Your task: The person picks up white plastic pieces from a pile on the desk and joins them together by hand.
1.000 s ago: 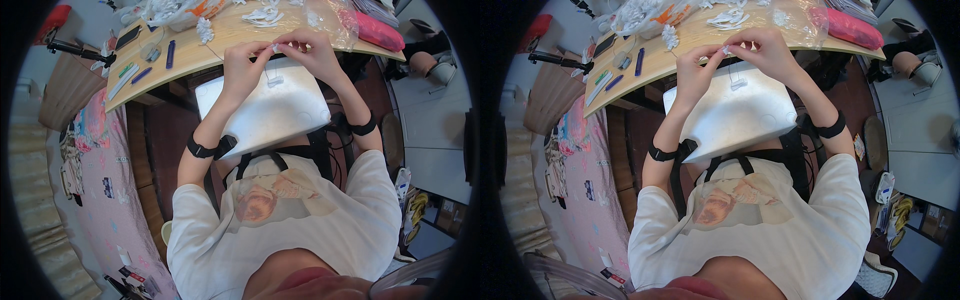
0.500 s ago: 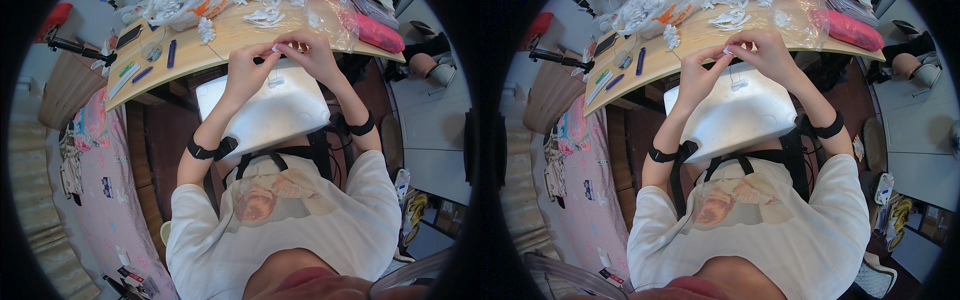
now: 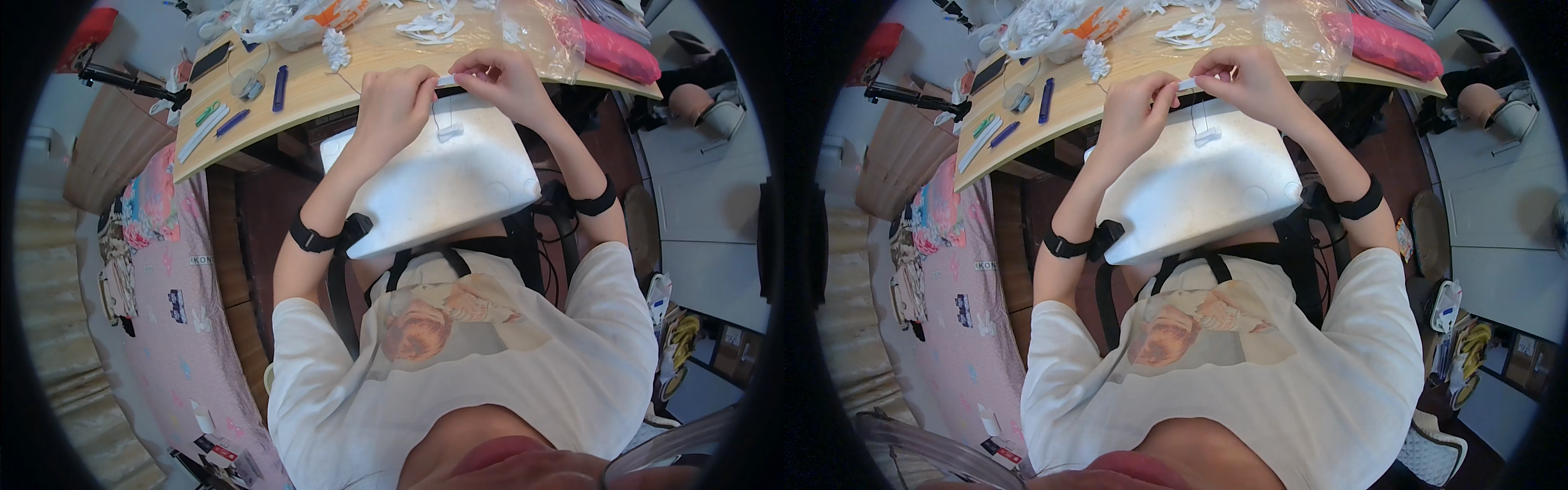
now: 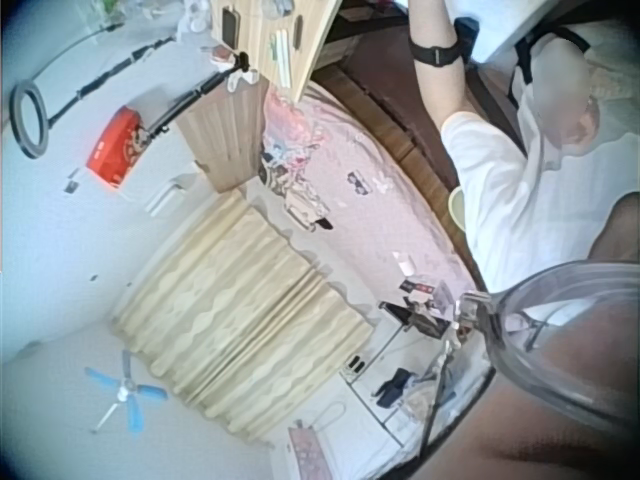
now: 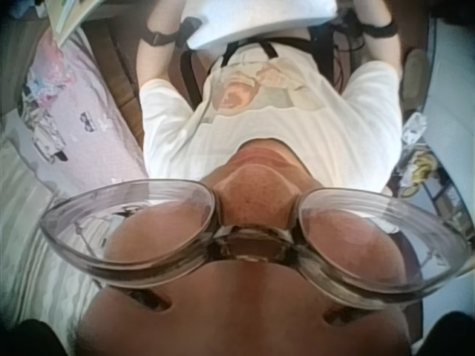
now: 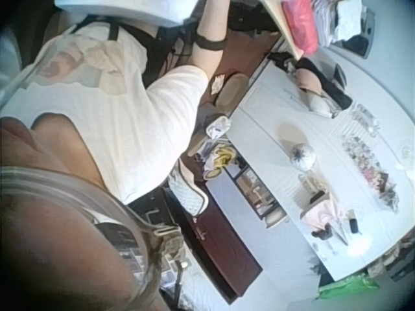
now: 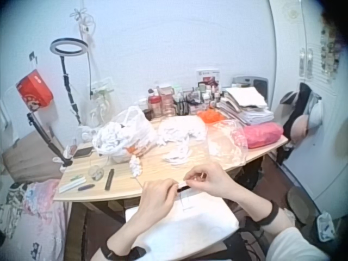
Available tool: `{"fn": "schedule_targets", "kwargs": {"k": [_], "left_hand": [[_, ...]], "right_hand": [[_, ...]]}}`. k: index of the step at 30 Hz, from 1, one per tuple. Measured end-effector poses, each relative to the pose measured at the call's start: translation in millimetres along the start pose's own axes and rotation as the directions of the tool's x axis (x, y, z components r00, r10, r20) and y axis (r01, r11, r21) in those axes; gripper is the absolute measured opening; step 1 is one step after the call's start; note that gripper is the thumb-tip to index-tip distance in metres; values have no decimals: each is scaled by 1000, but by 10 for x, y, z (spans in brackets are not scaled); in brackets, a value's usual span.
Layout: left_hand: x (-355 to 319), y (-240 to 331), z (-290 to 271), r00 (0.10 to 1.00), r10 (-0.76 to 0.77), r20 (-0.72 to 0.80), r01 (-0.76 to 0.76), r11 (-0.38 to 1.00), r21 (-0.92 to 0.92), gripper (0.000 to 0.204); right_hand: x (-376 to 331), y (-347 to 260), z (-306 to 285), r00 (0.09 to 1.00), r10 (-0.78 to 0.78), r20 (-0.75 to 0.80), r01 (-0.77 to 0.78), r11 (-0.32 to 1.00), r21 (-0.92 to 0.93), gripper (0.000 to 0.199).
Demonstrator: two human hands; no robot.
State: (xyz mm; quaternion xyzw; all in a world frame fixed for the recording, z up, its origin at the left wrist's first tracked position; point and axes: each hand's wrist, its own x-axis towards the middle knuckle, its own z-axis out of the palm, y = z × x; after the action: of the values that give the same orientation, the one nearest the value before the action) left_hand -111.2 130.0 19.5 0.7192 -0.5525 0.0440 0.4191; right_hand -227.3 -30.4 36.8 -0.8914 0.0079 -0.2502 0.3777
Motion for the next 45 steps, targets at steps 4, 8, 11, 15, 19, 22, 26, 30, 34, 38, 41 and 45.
{"fn": "schedule_targets", "kwargs": {"k": [4, 8, 11, 15, 19, 22, 26, 30, 34, 38, 41, 45], "left_hand": [[87, -72, 18, 995, -6, 100, -6, 993, 121, 21], [146, -136, 35, 973, -93, 211, 85, 995, 47, 26], [159, -212, 88, 944, -180, 275, 211, 973, -89, 26], [177, -278, 131, 902, -240, 358, 297, 948, -112, 26], [166, -342, 203, 849, -288, 443, 373, 921, -116, 25], [147, -377, 233, 825, -323, 463, 415, 903, -109, 26], [124, -381, 265, 832, -326, 448, 422, 897, -130, 26], [141, -393, 291, 830, -319, 458, 419, 898, -135, 26], [130, -407, 323, 820, -341, 460, 445, 885, -137, 26], [114, -492, 384, 820, -336, 464, 426, 899, -102, 23], [93, -515, 400, 806, -341, 484, 422, 904, -66, 23], [24, -552, 429, 831, -288, 476, 375, 922, -96, 24]], "right_hand": [[57, 167, -17, 996, 69, 47, -73, 994, 77, 16], [99, 313, -25, 969, 194, 153, -221, 958, 184, 19], [129, 333, -29, 943, 263, 203, -310, 916, 254, 18], [142, 355, -15, 902, 334, 272, -401, 883, 245, 16], [114, 502, 58, 898, 338, 280, -410, 874, 261, 15], [102, 540, 102, 880, 380, 284, -455, 844, 282, 14], [98, 583, 116, 849, 417, 324, -511, 803, 307, 13], [96, 620, 126, 842, 433, 322, -525, 793, 308, 13], [86, 646, 147, 840, 436, 322, -530, 786, 319, 13], [61, 674, 176, 837, 439, 326, -530, 797, 289, 12], [28, 679, 210, 840, 443, 314, -527, 804, 276, 11], [-16, 609, 231, 848, 434, 305, -499, 847, 182, 11]]}}
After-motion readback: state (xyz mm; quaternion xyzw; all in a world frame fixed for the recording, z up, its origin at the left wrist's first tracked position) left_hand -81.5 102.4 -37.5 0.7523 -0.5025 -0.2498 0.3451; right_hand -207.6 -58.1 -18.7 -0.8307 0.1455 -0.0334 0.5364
